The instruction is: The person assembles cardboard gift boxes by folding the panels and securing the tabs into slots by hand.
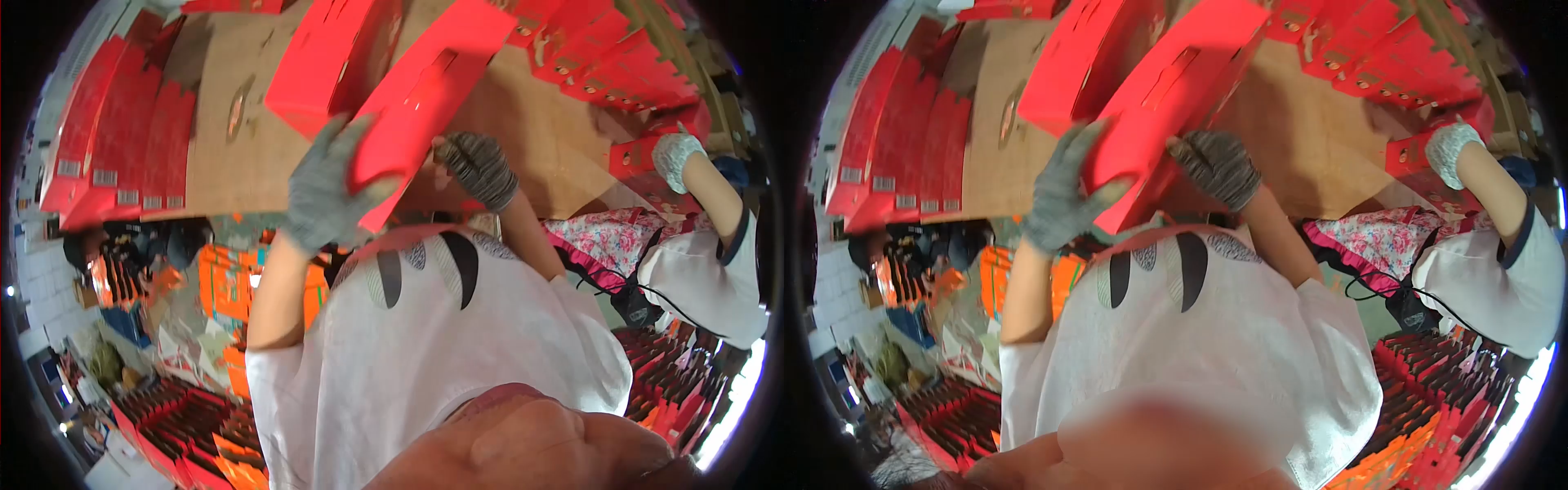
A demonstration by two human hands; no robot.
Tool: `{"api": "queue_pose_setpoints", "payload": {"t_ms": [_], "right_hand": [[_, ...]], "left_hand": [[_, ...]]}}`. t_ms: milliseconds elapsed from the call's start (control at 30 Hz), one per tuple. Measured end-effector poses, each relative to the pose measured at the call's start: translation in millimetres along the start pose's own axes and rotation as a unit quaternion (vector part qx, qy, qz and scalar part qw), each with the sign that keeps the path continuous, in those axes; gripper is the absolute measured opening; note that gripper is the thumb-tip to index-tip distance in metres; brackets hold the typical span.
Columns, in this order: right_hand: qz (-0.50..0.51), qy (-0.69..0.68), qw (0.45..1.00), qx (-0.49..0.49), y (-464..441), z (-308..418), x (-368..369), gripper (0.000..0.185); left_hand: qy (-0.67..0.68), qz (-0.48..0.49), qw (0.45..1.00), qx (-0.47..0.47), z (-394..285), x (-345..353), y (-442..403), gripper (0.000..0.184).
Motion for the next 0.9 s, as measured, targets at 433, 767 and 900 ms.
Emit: {"api": "queue_pose_setpoints", "payload": {"t_ms": [433,767,900], "right_hand": [[-0.166,-0.165,0.965,0.115,-5.7,-68.2,-31.9,0.047],[-0.279,-0.087,0.948,0.127,14.6,-128.2,-114.3,0.028],[-0.234,-0.150,0.951,0.134,11.0,-171.1,-115.2,0.021]], "left_hand": [[0.113,0.041,0.983,-0.136,51.8,71.8,-10.9,0.087],[0.053,-0.127,0.983,0.123,-19.4,114.5,-206.9,0.055],[-0.111,-0.094,0.969,0.201,-62.2,79.4,-140.5,0.063]]}}
Point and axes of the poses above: each hand's wrist, its own y-axis away from the middle knuckle, its own x-axis out of the palm, z = x × y, the point moved 8 cm from there along -y, towards the middle knuckle, and after that the axes turned 7 degrees about y, right-handed, at the moved point
